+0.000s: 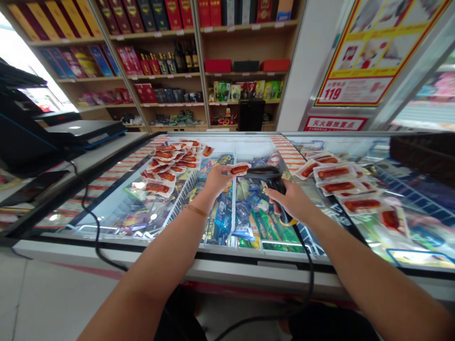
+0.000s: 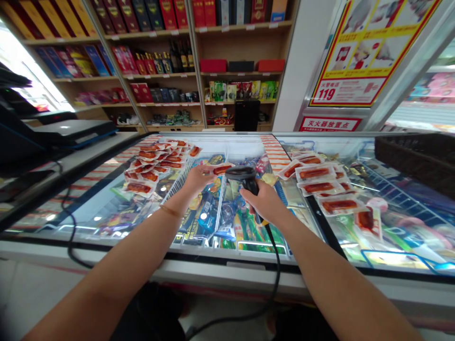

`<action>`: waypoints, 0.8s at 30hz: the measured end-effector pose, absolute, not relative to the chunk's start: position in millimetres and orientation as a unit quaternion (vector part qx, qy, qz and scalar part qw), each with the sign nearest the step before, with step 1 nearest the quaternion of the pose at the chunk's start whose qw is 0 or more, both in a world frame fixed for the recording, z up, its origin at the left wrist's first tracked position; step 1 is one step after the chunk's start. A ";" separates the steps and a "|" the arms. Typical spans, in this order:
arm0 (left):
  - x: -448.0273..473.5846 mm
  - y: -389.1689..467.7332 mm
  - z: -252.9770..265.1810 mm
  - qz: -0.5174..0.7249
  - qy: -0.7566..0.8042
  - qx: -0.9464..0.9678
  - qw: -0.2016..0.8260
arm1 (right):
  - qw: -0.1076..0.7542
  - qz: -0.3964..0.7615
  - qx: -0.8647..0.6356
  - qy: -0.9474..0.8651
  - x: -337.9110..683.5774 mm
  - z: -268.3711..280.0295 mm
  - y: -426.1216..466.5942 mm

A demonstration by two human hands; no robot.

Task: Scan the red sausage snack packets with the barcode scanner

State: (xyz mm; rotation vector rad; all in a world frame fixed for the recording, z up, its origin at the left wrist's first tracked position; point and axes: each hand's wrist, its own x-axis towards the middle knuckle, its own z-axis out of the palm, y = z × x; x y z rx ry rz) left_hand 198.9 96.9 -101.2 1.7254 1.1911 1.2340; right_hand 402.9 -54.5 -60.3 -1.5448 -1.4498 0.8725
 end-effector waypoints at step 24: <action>194.8 97.5 -84.9 0.562 0.429 0.605 0.367 | 0.442 0.346 -0.559 -0.610 393.0 -57.6 -70.5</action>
